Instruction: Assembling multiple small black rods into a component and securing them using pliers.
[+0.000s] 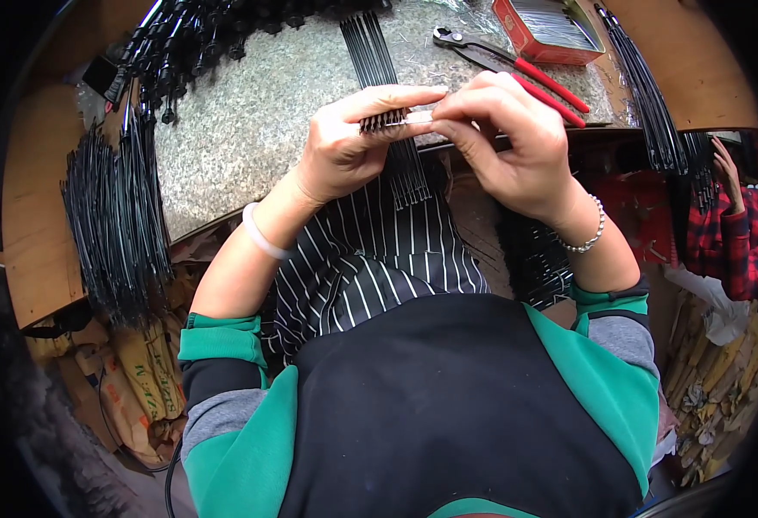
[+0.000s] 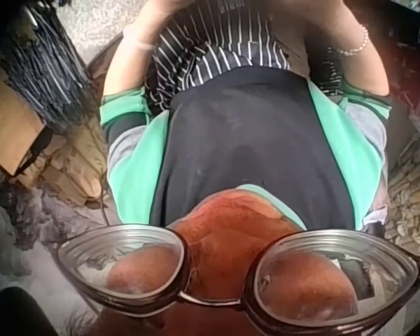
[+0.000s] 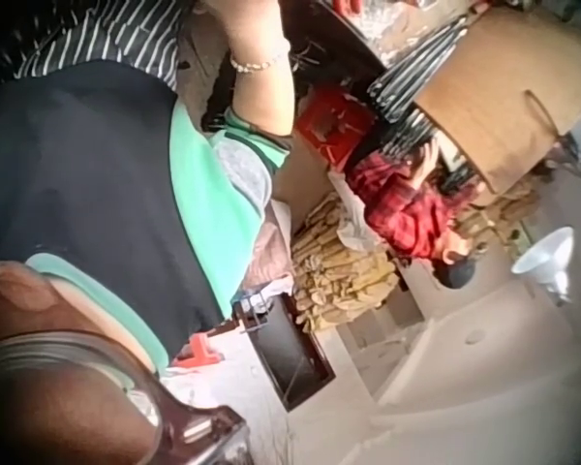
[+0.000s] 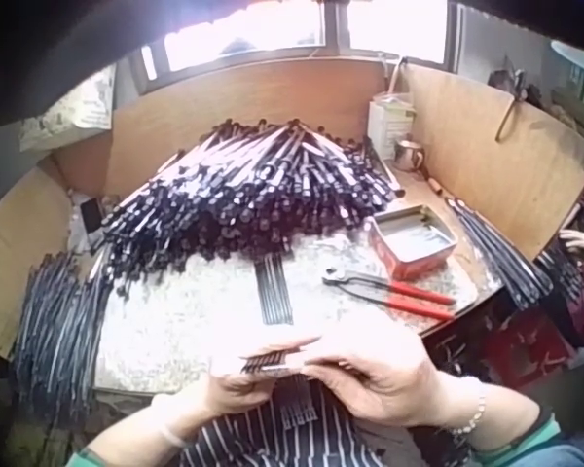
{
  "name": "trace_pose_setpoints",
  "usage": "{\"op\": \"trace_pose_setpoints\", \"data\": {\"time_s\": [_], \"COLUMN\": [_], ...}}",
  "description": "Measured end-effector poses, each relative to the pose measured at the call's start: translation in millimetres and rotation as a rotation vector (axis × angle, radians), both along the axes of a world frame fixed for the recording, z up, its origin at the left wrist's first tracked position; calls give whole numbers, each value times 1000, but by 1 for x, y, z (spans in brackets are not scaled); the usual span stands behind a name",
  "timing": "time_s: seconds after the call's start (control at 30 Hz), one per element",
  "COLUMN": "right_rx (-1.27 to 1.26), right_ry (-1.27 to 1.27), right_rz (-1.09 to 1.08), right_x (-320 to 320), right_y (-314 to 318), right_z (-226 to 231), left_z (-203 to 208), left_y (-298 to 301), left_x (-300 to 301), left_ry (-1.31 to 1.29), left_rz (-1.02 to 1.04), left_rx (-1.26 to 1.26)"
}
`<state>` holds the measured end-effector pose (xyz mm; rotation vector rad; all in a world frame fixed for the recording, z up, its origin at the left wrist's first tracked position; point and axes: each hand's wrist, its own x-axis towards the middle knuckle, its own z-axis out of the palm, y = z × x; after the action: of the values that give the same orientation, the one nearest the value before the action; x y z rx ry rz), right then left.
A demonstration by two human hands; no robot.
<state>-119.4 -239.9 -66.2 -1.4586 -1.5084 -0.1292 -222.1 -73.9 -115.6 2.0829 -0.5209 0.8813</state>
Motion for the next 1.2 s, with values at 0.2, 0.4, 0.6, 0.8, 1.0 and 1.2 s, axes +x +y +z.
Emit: {"op": "trace_pose_setpoints", "data": {"time_s": [0.2, 0.4, 0.6, 0.8, 1.0, 1.2], "right_rx": [100, 73, 113, 105, 157, 114], "right_ry": [-365, -197, -215, 31, -146, -305], "right_rz": [30, 86, 106, 149, 155, 99], "right_x": [8, 8, 4, -1, 0, 0], "right_y": [1, 5, 10, 12, 18, 8], "right_z": [3, -1, -2, -9, -5, 2], "left_z": [5, 0, 3, 3, 1, 5], "left_y": [-3, -1, -5, -4, -3, -4], "left_x": [-1, 1, -3, -3, -5, -4], "left_ry": [62, -3, 35, -3, 32, 53], "left_rz": [32, 5, 74, 66, 84, 87], "left_rx": [26, 39, 33, 107, 72, 72]}}
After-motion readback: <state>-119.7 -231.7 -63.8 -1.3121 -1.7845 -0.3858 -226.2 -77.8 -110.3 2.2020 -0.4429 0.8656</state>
